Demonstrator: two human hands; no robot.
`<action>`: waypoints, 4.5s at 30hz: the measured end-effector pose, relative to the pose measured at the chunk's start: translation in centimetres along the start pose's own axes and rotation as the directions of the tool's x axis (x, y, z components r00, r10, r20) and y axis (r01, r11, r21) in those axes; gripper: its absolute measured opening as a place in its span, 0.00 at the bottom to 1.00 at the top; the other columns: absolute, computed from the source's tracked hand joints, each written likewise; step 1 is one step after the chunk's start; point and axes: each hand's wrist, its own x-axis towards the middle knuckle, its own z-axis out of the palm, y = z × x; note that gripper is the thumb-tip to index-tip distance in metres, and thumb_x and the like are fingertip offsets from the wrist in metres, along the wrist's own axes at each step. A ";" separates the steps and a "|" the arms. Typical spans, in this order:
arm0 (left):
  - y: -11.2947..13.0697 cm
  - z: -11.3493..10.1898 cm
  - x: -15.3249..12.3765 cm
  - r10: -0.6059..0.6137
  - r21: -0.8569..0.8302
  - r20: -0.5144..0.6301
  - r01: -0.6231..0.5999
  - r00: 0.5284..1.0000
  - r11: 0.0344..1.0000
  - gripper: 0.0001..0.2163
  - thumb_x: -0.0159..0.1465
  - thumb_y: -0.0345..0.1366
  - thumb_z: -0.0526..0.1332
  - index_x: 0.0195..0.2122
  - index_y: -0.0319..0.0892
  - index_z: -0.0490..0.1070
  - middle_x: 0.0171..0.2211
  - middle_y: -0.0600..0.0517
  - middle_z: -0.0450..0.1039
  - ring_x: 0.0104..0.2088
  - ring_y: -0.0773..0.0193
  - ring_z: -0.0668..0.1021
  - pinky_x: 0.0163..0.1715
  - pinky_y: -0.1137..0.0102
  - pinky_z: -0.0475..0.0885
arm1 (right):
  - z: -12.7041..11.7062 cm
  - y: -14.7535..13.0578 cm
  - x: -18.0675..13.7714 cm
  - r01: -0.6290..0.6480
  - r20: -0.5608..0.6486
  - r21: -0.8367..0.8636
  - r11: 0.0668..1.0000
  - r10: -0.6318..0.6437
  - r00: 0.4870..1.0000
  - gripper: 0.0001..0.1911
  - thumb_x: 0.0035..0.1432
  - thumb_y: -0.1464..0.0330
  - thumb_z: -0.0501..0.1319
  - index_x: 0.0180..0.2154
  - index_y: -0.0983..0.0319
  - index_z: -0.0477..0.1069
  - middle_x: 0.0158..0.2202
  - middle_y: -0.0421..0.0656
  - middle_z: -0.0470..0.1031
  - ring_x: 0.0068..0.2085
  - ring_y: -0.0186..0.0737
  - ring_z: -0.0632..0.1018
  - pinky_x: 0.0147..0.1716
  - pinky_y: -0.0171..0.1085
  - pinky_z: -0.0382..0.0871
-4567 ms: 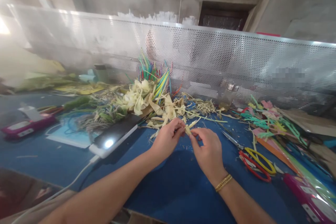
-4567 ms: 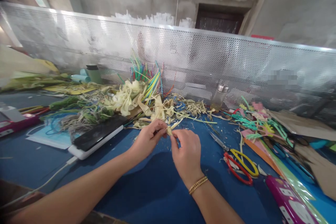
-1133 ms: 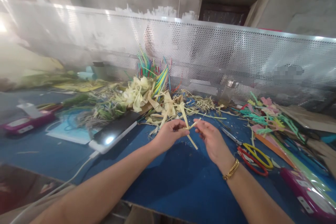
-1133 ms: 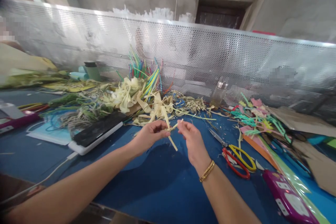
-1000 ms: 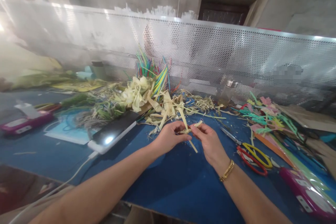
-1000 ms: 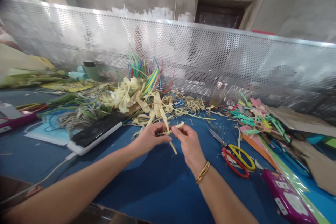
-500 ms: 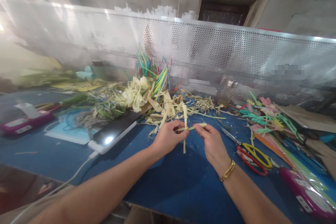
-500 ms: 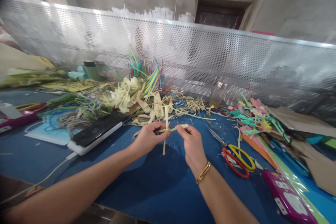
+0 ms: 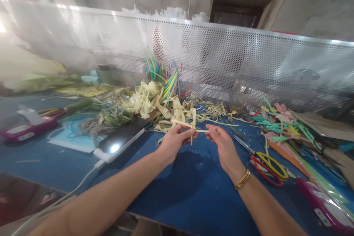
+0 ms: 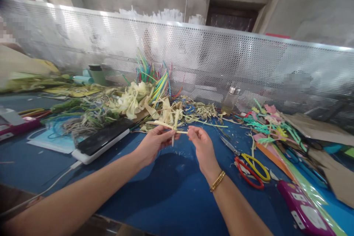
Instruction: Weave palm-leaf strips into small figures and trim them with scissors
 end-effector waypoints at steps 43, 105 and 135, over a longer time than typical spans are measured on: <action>0.3 -0.2 -0.2 -0.217 0.104 0.251 0.197 0.943 0.975 0.13 0.57 0.45 0.64 0.36 0.41 0.71 0.29 0.50 0.77 0.27 0.69 0.75 0.25 0.75 0.62 | 0.3 0.9 0.0 -0.176 0.104 0.027 0.984 0.172 0.980 0.18 0.45 0.56 0.68 0.35 0.61 0.73 0.28 0.39 0.73 0.28 0.34 0.70 0.30 0.34 0.62; 0.6 0.1 -0.7 -0.143 0.376 0.315 0.015 0.938 0.926 0.11 0.54 0.42 0.66 0.26 0.38 0.76 0.20 0.52 0.72 0.22 0.71 0.70 0.23 0.74 0.59 | -1.1 -1.4 0.1 0.264 0.310 -0.404 0.876 -0.141 0.940 0.11 0.55 0.60 0.62 0.31 0.59 0.78 0.32 0.42 0.77 0.35 0.39 0.75 0.38 0.38 0.67; -0.2 0.1 0.0 -0.045 -0.169 0.131 0.067 0.990 0.983 0.10 0.57 0.28 0.62 0.41 0.40 0.74 0.37 0.46 0.78 0.37 0.64 0.79 0.41 0.71 0.72 | -1.7 1.2 1.4 0.196 0.081 -0.372 0.907 -0.179 0.981 0.20 0.56 0.55 0.60 0.47 0.59 0.71 0.44 0.47 0.76 0.44 0.44 0.76 0.46 0.44 0.67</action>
